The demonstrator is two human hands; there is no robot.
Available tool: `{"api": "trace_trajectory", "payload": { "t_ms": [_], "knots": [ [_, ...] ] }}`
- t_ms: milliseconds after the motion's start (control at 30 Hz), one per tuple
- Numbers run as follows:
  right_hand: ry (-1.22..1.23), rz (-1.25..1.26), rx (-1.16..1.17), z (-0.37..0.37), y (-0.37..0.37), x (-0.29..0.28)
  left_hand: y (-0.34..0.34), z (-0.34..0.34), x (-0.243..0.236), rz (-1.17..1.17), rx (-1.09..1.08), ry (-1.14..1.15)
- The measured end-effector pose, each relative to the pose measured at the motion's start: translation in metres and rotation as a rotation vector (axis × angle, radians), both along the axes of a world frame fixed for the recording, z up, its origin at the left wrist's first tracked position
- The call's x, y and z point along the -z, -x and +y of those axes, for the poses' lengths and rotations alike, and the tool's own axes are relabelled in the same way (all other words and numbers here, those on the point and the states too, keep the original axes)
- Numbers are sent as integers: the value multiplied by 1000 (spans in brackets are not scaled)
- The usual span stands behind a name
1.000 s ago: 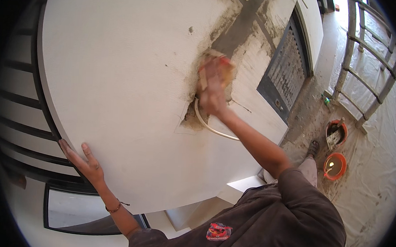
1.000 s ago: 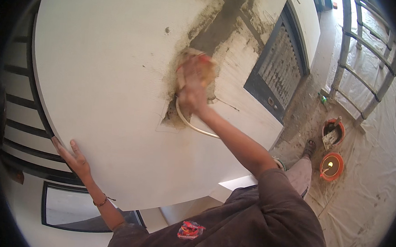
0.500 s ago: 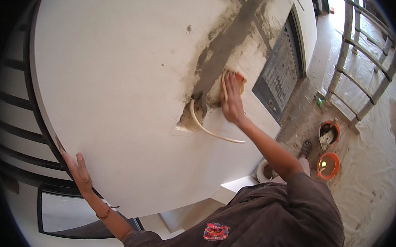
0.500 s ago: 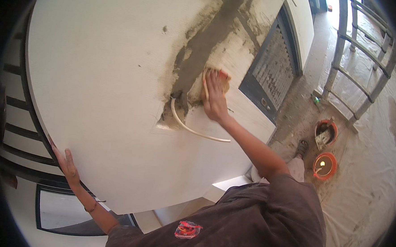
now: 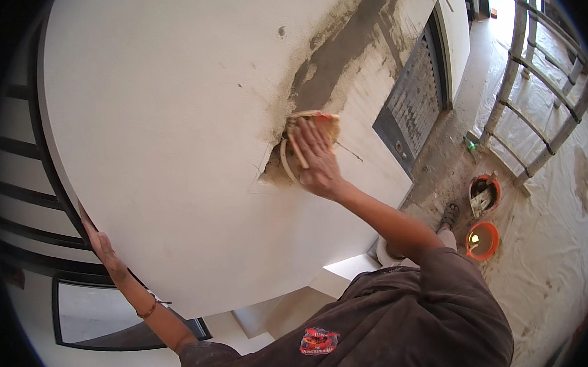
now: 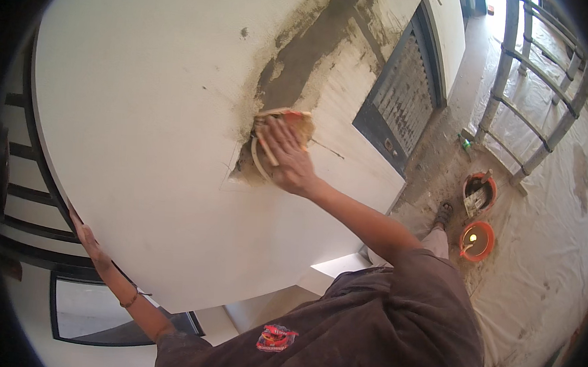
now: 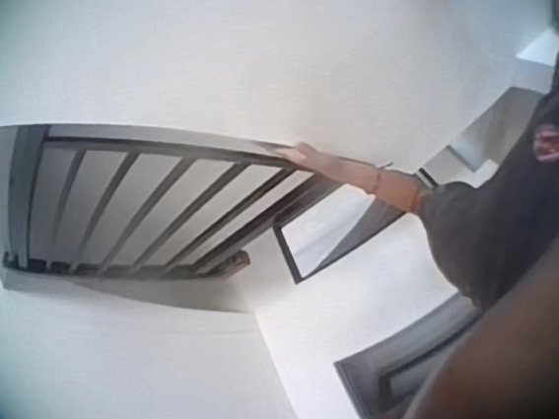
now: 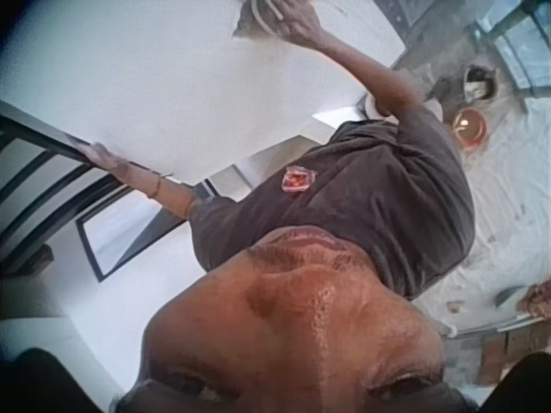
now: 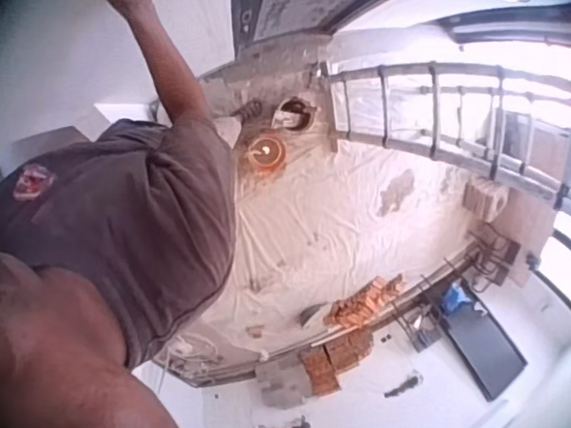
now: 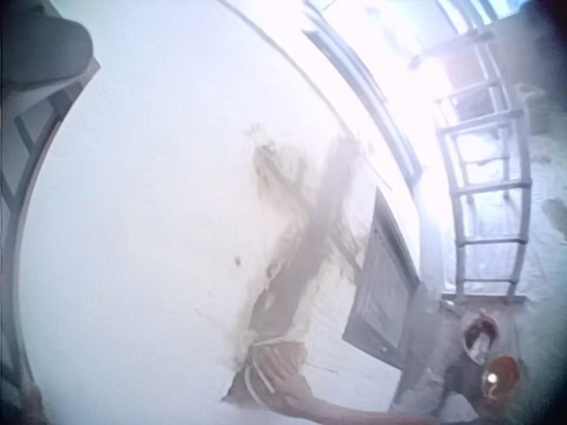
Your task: The person uses a float to smooth fresh plaster on a wall. They move the tool in repeated strokes over a vertical patch of wet gray material while using their other hand to feel the surface texture.
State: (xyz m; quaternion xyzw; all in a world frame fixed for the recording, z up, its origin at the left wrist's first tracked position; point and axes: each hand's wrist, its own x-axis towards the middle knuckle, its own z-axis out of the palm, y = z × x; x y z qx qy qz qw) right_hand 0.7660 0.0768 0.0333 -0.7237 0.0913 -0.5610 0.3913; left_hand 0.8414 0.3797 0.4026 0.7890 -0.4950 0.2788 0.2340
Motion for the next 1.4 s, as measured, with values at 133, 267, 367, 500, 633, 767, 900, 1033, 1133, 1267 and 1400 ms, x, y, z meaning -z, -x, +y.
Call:
{"api": "trace_trajectory", "payload": {
  "t_ms": [133, 267, 367, 500, 633, 767, 900, 1033, 1133, 1267, 1400],
  "knots": [
    [-116, -23, 90, -21, -10, 14, -14, 9, 1, 94, 20, 54],
    [-14, -19, 21, -20, 0, -1, -12, 7, 3, 84, 16, 71],
    [-140, -38, 76, -50, -4, 5, -13, 8, 2, 112, 47, 57],
    [15, 10, -12, -12, 3, 6, -12, 11, 1, 99, 45, 39],
    [-113, -41, 129, -54, -3, 24, -6, -2, 2, 75, 47, 32],
    [-49, -67, 11, -24, -6, 1, -5, -3, 4, 50, 27, 12],
    [-76, -29, 98, -44, -9, 27, -5, 0, 1, 46, 29, 28],
    [-178, -92, 136, -51, -17, -27, -12, 6, 5, 70, 18, 38],
    [-14, -14, -64, -13, 0, 0, -10, 7, 0, 52, 49, 24],
    [-184, -56, 178, -75, -17, 26, -1, -8, 4, -2, 45, -26],
    [-138, -156, 147, -79, -21, -29, -12, -3, 6, 11, 63, 22]
  ]
}}
